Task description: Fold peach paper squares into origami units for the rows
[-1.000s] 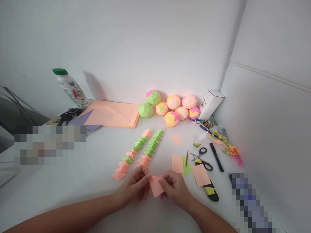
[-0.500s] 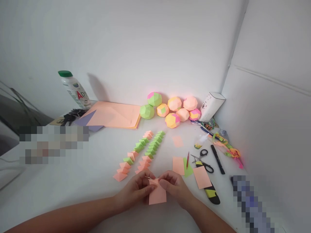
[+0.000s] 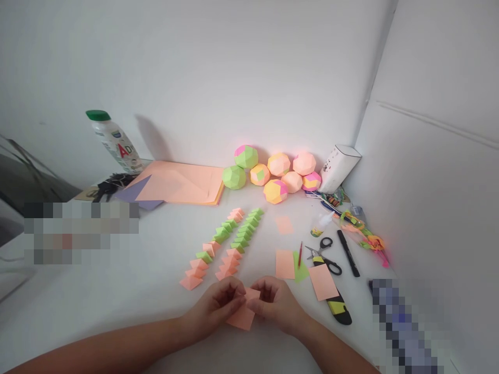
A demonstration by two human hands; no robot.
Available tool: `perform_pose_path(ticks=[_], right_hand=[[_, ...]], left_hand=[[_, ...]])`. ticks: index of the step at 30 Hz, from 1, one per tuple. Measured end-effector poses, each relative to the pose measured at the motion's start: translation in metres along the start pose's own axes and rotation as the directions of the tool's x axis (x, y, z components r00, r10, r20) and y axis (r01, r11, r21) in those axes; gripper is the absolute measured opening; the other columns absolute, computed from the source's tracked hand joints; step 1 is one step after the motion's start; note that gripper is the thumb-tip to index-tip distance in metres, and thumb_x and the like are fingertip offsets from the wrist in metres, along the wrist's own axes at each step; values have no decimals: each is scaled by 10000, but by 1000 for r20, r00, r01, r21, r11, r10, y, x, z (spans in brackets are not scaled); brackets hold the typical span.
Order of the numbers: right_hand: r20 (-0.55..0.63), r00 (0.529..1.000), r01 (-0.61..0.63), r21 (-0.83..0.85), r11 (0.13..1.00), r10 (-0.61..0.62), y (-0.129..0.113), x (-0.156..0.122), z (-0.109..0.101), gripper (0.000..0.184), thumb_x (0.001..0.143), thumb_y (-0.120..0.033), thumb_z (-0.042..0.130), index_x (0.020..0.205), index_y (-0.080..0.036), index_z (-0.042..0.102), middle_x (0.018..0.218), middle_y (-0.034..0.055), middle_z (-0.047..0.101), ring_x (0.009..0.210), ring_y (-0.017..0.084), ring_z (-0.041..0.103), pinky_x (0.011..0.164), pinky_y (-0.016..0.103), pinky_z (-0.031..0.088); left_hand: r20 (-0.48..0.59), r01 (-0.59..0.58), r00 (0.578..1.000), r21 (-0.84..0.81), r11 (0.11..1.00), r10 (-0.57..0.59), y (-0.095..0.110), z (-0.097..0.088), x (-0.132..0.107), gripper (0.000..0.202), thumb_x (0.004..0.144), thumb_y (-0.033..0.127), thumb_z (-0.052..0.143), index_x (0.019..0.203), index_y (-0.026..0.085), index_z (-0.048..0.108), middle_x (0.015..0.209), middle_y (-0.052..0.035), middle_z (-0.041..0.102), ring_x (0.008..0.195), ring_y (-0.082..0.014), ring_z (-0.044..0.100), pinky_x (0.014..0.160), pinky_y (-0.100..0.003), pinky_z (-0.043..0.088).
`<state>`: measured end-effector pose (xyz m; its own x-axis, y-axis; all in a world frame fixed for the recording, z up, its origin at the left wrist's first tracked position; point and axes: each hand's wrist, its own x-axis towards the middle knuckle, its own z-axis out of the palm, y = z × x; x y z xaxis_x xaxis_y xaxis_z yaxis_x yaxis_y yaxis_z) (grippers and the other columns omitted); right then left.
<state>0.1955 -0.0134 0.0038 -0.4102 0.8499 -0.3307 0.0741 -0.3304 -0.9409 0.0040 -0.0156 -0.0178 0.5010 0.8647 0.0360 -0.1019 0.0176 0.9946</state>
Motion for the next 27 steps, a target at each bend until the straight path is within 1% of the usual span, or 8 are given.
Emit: perform_pose_path(ticks=[2, 5, 9, 12, 18, 21, 24, 27], right_hand=[[2, 1000, 4, 14, 1000, -4, 1, 0, 0, 313, 680, -375, 765, 732, -135, 570, 613, -27, 543, 514, 81, 493, 491, 210, 375], [15, 1000, 22, -5, 1000, -22, 1, 0, 0, 304, 702, -382, 745, 698, -139, 562, 583, -28, 532, 503, 88, 493, 487, 214, 373], [-38, 988, 148, -110, 983, -153, -3, -1, 2, 280, 735, -381, 710, 650, -141, 594, 621, -9, 539, 553, 102, 488, 523, 229, 378], [-87, 962, 237, -210, 948, -260, -7, -2, 3, 265, 741, -365, 701, 620, -146, 615, 639, 8, 553, 602, 121, 495, 560, 243, 387], [-109, 936, 295, -275, 915, -335, -11, -3, 5, 258, 755, -341, 677, 593, -156, 596, 621, 10, 548, 575, 123, 487, 530, 237, 388], [-110, 929, 309, -294, 904, -353, -11, -4, 5, 262, 766, -339, 663, 596, -157, 581, 609, 6, 541, 560, 119, 479, 521, 234, 385], [-120, 917, 322, -339, 884, -380, -11, -5, 5, 261, 769, -327, 661, 595, -158, 565, 616, 6, 542, 560, 118, 482, 525, 234, 385], [-118, 908, 336, -369, 867, -403, -11, -5, 4, 249, 773, -319, 657, 608, -162, 557, 630, 5, 536, 572, 121, 488, 540, 240, 383]], left_hand=[[23, -78, 997, 95, 992, 76, 0, -2, 0, 175, 873, 331, 508, 956, 181, 547, 711, 11, 501, 640, -122, 451, 589, -243, 370], [34, -176, 984, 182, 967, 173, -1, -4, 0, 274, 866, 301, 519, 1124, 213, 540, 814, -19, 527, 725, -149, 492, 638, -262, 414], [23, -147, 989, 189, 971, 145, -3, -5, -1, 330, 872, 322, 513, 1186, 221, 522, 886, -44, 549, 786, -171, 522, 692, -291, 451], [-3, -81, 997, 185, 979, 83, -3, -4, -1, 341, 874, 368, 513, 1175, 210, 542, 908, -57, 575, 810, -183, 532, 719, -309, 455], [-14, -101, 994, 162, 982, 105, -2, -4, 2, 384, 857, 444, 515, 1131, 186, 594, 786, -27, 520, 727, -164, 494, 653, -281, 431], [1, -74, 997, 169, 983, 75, 6, -3, 5, 321, 854, 440, 518, 935, 158, 649, 713, -3, 472, 674, -144, 461, 615, -257, 393], [46, -76, 997, 203, 976, 68, 15, -2, 5, 343, 871, 414, 496, 709, 142, 627, 616, 26, 399, 612, -121, 408, 577, -240, 341], [102, -32, 995, 138, 990, 18, 17, -2, 3, 358, 882, 432, 470, 829, 133, 661, 607, 22, 437, 564, -106, 409, 525, -222, 322]])
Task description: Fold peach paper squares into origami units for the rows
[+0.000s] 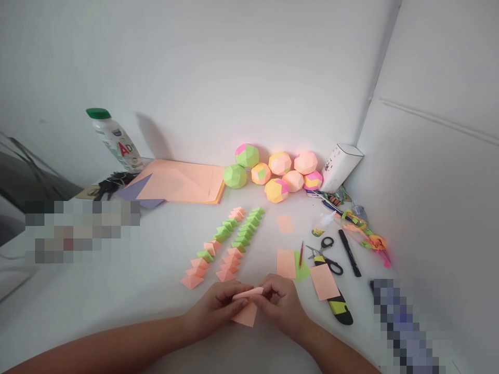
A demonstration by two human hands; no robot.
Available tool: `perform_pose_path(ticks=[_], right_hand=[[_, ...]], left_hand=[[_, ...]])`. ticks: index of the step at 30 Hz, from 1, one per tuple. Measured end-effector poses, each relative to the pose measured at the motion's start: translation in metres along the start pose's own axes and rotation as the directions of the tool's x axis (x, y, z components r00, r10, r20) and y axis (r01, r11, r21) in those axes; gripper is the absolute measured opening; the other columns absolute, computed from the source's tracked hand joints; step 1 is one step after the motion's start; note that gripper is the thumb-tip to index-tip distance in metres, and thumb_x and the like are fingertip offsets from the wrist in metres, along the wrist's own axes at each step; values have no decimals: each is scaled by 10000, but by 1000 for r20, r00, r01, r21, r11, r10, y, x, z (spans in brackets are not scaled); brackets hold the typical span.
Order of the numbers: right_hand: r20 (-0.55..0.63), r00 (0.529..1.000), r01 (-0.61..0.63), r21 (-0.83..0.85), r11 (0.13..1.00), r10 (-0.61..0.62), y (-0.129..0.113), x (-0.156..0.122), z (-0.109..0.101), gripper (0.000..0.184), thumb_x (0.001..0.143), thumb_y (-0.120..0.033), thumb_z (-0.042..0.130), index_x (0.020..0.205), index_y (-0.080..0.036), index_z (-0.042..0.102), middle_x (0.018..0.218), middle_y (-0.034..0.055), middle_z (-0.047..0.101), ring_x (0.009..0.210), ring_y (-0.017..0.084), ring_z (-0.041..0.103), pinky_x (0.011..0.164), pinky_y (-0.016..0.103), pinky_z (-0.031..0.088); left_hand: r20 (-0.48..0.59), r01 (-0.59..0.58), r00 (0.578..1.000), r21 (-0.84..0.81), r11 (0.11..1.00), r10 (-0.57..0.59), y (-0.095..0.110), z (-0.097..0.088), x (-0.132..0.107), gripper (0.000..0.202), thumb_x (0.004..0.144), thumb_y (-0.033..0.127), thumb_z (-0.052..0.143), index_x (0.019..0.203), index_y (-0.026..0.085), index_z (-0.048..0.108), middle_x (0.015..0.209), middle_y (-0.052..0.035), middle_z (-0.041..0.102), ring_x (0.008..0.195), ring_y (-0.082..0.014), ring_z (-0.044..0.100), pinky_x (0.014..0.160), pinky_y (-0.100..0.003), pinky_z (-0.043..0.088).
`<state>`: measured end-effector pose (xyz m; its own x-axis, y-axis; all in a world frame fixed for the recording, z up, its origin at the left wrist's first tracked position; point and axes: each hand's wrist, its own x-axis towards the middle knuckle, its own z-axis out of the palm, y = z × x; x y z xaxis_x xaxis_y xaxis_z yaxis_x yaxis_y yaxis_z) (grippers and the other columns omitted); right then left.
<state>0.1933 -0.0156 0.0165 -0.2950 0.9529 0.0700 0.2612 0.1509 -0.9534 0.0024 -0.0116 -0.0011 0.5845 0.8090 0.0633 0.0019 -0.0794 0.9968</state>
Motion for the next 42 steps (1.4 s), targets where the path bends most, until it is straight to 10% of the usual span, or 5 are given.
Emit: perform_pose_path(ticks=[9, 24, 33, 42], right_hand=[[86, 978, -207, 239, 949, 191, 12, 2, 1, 288, 710, -410, 728, 798, -187, 569, 699, -12, 500, 603, 117, 452, 536, 224, 371], [72, 997, -18, 100, 995, 11, 12, 3, -3, 179, 750, -371, 707, 747, -194, 731, 689, 44, 593, 644, 162, 540, 571, 274, 424], [62, 993, -104, 142, 984, 96, 8, 3, -2, 168, 731, -356, 723, 721, -189, 732, 654, 29, 573, 600, 146, 522, 541, 264, 422], [58, 975, -222, 274, 936, 215, 12, 2, 1, 196, 666, -331, 780, 663, -164, 678, 640, -8, 527, 524, 98, 468, 486, 233, 380]], left_hand=[[91, 64, 994, -77, 995, -57, -6, -1, -1, 414, 894, 465, 438, 862, 131, 681, 534, 33, 460, 478, -82, 419, 452, -188, 312], [123, 162, 980, -51, 985, -155, -10, -2, -1, 467, 876, 508, 441, 640, 133, 586, 479, 44, 406, 432, -72, 400, 405, -185, 281], [88, 143, 987, -109, 984, -134, -4, 0, -2, 420, 881, 468, 468, 1039, 139, 677, 479, 38, 461, 425, -79, 416, 438, -184, 334], [119, 122, 986, -49, 991, -116, -5, -2, -1, 437, 899, 468, 431, 1005, 138, 698, 477, 42, 432, 412, -70, 392, 413, -174, 293]])
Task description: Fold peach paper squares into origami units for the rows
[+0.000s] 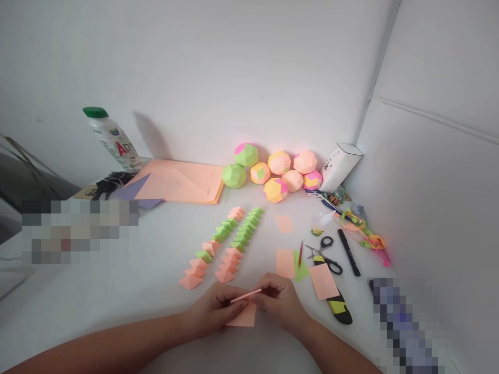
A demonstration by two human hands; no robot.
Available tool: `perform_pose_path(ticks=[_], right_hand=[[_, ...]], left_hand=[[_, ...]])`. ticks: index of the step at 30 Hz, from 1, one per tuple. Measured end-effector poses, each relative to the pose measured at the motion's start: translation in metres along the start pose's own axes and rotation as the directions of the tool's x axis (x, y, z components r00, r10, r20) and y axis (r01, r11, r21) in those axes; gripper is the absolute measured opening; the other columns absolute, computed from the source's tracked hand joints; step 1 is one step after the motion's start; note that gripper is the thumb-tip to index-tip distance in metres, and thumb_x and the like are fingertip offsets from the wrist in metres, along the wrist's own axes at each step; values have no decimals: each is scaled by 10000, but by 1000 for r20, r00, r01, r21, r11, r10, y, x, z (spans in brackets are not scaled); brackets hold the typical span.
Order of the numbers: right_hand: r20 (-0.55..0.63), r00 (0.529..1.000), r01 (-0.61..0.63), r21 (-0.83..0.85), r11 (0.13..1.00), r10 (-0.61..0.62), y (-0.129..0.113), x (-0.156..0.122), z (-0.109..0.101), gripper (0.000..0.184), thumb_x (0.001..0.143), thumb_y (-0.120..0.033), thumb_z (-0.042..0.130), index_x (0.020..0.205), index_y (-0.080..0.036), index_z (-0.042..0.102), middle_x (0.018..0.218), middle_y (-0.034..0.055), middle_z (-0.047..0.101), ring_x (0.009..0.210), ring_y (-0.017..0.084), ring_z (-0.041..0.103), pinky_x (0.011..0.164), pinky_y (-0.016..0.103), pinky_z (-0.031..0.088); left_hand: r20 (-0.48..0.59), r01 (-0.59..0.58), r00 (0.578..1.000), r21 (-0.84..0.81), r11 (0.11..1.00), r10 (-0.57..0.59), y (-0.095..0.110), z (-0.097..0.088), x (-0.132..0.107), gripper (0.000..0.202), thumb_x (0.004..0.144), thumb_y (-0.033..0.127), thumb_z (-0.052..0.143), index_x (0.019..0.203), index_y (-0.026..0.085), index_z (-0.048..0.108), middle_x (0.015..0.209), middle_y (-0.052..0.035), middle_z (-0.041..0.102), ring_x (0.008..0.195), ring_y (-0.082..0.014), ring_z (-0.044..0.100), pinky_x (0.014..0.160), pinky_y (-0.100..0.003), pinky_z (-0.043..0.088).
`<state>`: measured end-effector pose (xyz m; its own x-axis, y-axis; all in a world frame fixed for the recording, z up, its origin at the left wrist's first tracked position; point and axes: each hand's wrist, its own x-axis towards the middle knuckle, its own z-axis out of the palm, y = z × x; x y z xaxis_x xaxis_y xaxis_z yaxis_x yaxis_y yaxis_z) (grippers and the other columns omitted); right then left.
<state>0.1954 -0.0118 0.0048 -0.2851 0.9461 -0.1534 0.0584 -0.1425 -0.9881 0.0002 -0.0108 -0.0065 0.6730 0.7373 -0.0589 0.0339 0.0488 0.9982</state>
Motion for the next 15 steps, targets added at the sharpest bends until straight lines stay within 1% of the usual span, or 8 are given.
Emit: perform_pose_path(ticks=[3, 8, 11, 15], right_hand=[[-20, 1000, -17, 51, 999, 18, 1, 0, 1, 226, 636, -333, 800, 648, -164, 651, 634, -17, 524, 530, 95, 464, 485, 224, 373], [0, 999, -49, 98, 994, 49, -3, 1, 4, 256, 630, -363, 798, 647, -163, 639, 621, -28, 522, 486, 81, 458, 470, 225, 371], [-8, 999, -42, 93, 995, 43, -4, 0, 4, 253, 644, -371, 787, 639, -164, 641, 637, -24, 527, 485, 81, 461, 470, 230, 378], [-20, 1000, -18, 75, 997, 19, -2, 0, 3, 240, 670, -356, 774, 640, -164, 635, 653, -20, 527, 499, 84, 471, 479, 232, 382]], left_hand=[[8, 15, 1000, 1, 1000, -15, 0, 0, 0, 435, 894, 471, 437, 930, 125, 697, 470, 48, 416, 405, -68, 393, 403, -170, 291], [12, 42, 999, -6, 999, -42, 0, 0, 0, 426, 894, 467, 439, 913, 121, 686, 466, 46, 429, 400, -68, 394, 398, -169, 287], [8, 48, 999, -9, 999, -48, 0, -1, 0, 420, 885, 467, 457, 882, 116, 689, 464, 44, 432, 397, -67, 391, 395, -171, 277], [-2, 48, 999, -23, 999, -48, 0, -1, 0, 425, 881, 471, 463, 907, 116, 695, 465, 44, 444, 407, -66, 378, 402, -173, 277]])
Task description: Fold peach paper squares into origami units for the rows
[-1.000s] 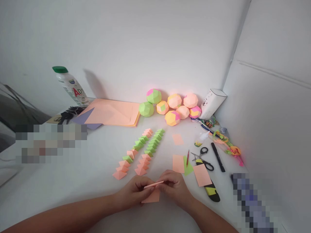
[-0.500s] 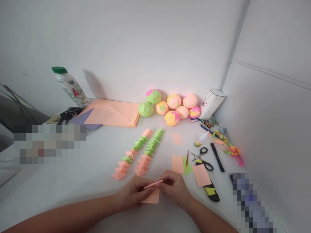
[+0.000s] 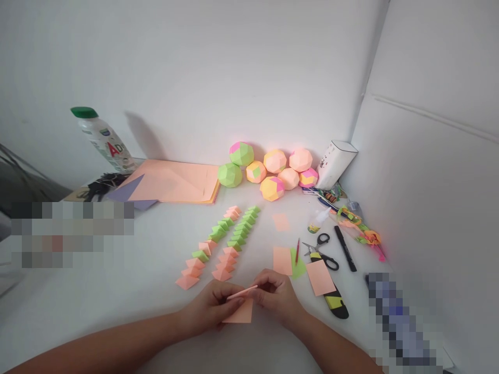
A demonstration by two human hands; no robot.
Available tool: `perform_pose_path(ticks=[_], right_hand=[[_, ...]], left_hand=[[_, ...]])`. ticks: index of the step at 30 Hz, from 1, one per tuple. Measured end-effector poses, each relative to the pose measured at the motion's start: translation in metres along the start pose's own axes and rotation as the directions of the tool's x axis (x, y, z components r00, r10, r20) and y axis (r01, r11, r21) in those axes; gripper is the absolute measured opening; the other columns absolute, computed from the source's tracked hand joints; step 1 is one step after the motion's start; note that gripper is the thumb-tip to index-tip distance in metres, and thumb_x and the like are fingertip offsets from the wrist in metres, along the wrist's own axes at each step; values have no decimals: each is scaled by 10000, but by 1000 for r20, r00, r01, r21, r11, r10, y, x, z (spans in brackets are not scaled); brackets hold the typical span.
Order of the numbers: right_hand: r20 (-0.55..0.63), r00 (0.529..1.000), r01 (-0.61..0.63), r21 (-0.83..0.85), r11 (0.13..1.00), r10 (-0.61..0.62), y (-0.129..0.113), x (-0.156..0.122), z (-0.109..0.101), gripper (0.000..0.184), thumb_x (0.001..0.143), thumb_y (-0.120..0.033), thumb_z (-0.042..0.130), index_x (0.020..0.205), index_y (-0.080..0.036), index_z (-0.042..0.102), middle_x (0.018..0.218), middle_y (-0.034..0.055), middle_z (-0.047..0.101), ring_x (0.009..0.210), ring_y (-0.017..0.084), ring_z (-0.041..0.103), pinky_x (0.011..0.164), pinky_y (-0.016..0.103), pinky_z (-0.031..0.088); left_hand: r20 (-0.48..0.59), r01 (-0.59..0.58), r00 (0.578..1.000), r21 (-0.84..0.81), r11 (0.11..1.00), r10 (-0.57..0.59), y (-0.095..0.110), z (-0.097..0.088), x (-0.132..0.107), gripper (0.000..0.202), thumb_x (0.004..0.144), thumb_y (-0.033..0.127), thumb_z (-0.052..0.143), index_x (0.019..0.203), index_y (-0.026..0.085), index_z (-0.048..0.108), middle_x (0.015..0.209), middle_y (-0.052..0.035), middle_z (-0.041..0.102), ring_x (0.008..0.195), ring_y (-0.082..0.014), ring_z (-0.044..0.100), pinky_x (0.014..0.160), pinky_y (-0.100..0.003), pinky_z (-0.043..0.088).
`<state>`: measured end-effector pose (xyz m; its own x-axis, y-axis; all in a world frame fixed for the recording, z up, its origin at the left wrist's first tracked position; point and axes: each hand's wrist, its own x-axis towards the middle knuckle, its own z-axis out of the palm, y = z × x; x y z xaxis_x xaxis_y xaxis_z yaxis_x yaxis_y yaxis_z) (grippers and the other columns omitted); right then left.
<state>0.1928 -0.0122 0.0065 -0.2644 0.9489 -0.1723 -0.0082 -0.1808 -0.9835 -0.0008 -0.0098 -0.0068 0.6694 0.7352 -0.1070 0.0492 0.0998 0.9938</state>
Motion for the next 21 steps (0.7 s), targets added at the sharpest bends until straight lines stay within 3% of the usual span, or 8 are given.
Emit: perform_pose_path(ticks=[9, 14, 16, 19, 21], right_hand=[[33, 993, 113, -93, 989, -111, -2, 1, -5, 212, 764, -321, 697, 648, -166, 612, 632, -12, 524, 495, 96, 491, 498, 246, 398], [52, 982, 190, -260, 947, -183, -14, -4, -2, 311, 883, -371, 525, 656, -167, 583, 585, 0, 520, 512, 115, 504, 524, 250, 422], [48, 971, 239, -301, 923, -235, -15, -5, -2, 296, 905, -383, 475, 739, -167, 592, 628, 16, 556, 537, 121, 524, 531, 246, 440], [101, 927, 372, -366, 853, -360, -10, -4, -2, 231, 854, -386, 555, 904, -171, 626, 749, 48, 633, 597, 136, 572, 563, 250, 476], [154, 907, 418, -424, 803, -391, -6, -3, -3, 193, 832, -350, 597, 881, -179, 671, 713, 44, 665, 600, 141, 595, 574, 246, 482]], left_hand=[[-5, 85, 996, -80, 993, -86, 2, -3, 1, 443, 838, 515, 510, 823, 107, 680, 447, 56, 415, 368, -56, 355, 349, -172, 236], [8, 106, 994, -122, 987, -106, -1, -5, 3, 444, 827, 525, 522, 816, 108, 671, 450, 55, 429, 369, -56, 352, 347, -177, 230], [21, 128, 992, -133, 983, -126, 1, -5, 4, 443, 818, 532, 529, 805, 112, 668, 456, 57, 427, 369, -55, 347, 348, -179, 230], [22, 143, 990, -106, 984, -141, 5, -5, 4, 431, 815, 530, 533, 783, 120, 661, 450, 70, 392, 371, -54, 344, 358, -181, 238], [18, 152, 988, -75, 986, -151, 5, -4, 4, 422, 817, 522, 536, 774, 120, 654, 448, 74, 372, 376, -55, 343, 364, -182, 238]])
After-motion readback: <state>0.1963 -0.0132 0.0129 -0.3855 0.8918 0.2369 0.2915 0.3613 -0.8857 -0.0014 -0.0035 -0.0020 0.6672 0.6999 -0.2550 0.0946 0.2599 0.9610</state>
